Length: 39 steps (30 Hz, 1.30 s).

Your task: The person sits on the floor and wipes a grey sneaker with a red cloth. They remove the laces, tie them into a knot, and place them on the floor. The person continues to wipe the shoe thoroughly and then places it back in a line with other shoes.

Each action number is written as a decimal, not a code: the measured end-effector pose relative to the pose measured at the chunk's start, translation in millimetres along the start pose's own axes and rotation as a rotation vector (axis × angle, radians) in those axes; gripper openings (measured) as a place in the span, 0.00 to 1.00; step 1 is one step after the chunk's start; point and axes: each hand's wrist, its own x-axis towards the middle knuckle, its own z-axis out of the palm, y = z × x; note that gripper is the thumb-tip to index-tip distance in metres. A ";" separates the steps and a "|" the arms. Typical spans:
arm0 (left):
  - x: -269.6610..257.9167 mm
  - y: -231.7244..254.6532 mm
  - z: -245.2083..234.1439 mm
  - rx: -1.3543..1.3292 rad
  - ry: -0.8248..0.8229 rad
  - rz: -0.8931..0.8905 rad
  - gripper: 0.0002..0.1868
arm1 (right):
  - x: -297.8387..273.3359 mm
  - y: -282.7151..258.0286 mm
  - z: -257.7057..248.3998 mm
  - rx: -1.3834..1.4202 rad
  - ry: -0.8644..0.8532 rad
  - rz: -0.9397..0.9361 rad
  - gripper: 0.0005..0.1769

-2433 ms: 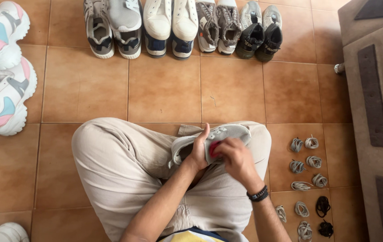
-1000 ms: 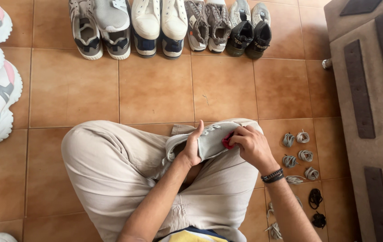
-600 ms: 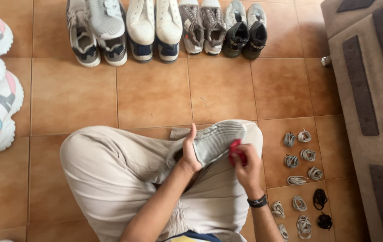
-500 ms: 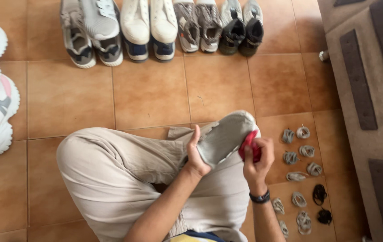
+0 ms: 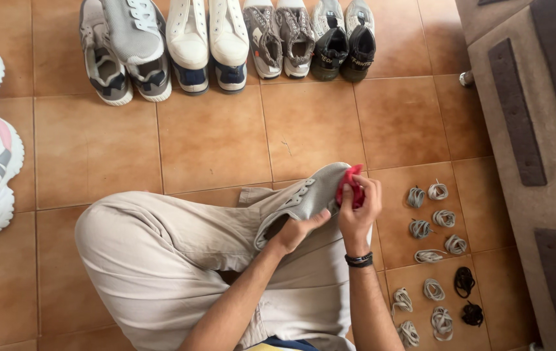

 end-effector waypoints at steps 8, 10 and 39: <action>-1.3 -8.0 -10.5 -0.253 -0.093 -0.208 0.32 | -20.6 4.4 3.3 -0.149 -0.042 -0.071 0.12; -0.8 -11.0 -14.6 -0.454 -0.063 -0.262 0.31 | -33.3 0.6 3.8 -0.074 -0.049 -0.028 0.11; 13.8 -2.2 -16.1 -0.746 0.025 -0.149 0.33 | -23.6 -5.9 28.4 -0.242 -0.123 -0.189 0.12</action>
